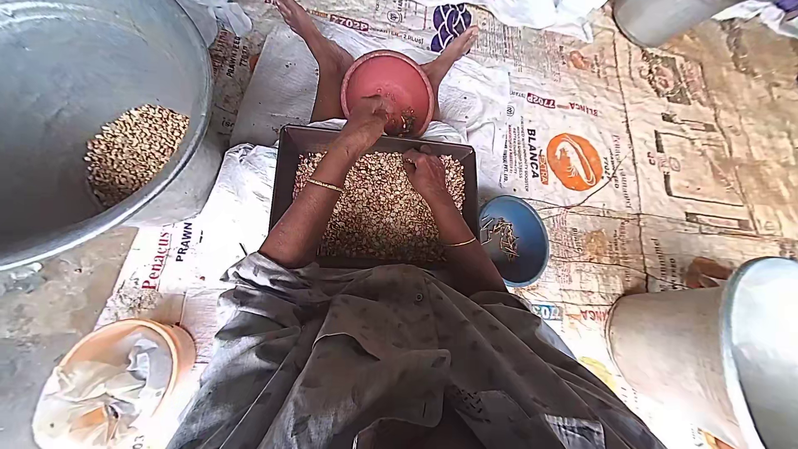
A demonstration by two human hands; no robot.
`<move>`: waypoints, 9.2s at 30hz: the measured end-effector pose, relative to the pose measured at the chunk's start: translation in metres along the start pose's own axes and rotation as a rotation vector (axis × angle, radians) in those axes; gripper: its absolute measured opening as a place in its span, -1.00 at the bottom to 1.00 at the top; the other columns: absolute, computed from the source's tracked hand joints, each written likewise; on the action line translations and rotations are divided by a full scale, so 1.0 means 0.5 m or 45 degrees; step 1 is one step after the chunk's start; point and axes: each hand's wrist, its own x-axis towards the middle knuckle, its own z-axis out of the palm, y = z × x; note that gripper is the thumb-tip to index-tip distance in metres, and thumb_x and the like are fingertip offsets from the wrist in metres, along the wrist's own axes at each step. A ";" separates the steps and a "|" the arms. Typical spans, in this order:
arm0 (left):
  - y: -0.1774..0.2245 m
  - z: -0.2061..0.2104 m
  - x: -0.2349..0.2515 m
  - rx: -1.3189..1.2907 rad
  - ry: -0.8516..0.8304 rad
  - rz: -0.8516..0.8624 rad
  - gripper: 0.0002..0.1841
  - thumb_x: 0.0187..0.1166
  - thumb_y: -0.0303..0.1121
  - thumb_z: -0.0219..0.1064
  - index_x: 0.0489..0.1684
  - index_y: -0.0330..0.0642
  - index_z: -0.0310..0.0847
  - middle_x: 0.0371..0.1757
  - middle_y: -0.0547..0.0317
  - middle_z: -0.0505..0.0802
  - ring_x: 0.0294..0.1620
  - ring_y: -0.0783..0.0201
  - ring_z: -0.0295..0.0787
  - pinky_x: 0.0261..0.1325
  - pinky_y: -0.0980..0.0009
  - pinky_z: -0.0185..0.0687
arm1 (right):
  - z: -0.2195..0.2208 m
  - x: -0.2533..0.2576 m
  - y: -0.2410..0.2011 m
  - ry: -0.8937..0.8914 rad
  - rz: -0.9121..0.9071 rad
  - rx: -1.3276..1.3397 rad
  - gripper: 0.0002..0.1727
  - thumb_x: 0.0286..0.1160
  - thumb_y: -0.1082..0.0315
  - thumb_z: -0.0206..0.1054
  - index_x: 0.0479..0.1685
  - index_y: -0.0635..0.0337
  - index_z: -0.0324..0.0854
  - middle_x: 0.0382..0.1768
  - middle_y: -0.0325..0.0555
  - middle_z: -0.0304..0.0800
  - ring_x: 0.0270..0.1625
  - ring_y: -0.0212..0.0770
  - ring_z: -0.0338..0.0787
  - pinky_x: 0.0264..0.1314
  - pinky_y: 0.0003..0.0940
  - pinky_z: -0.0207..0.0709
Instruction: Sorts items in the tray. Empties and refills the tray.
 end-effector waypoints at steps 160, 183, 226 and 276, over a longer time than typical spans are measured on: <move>-0.185 0.086 -0.113 0.553 -0.388 0.651 -0.86 0.54 -0.49 0.37 -0.10 -0.30 0.82 0.27 -0.26 0.69 0.45 -0.28 0.52 0.57 -0.19 0.33 | -0.071 -0.193 0.102 0.073 0.057 0.630 -0.73 0.61 0.52 0.17 0.07 0.30 0.78 0.00 0.07 0.87 -0.08 -0.15 0.88 0.11 -0.17 0.74; -0.198 0.067 -0.111 0.536 -0.249 0.618 -0.83 0.55 -0.50 0.25 -0.20 -0.45 0.75 0.25 -0.39 0.68 0.37 -0.29 0.60 0.45 -0.10 0.50 | -0.038 -0.112 0.087 0.171 0.121 0.213 -0.75 0.60 0.31 0.34 0.02 0.27 0.84 0.06 0.19 0.83 0.19 0.17 0.80 0.32 0.14 0.58; -0.155 0.167 -0.128 0.740 -0.374 0.724 -0.52 0.66 -0.24 0.25 0.55 -0.17 0.58 0.78 -0.11 0.42 0.77 -0.27 0.27 0.62 -0.41 0.09 | -0.040 -0.097 0.105 0.050 0.221 0.432 -0.72 0.62 0.28 0.32 0.12 0.20 0.81 -0.09 0.07 0.90 -0.01 0.03 0.86 0.15 0.12 0.64; -0.160 0.124 -0.122 0.737 -0.393 0.730 -0.68 0.48 -0.63 0.26 0.14 -0.29 0.79 0.46 -0.17 0.70 0.61 -0.26 0.47 0.52 -0.42 0.21 | -0.119 -0.095 0.059 -0.007 0.062 0.362 -0.75 0.58 0.50 0.23 0.05 0.33 0.80 0.01 0.19 0.87 0.14 0.10 0.84 0.33 0.08 0.58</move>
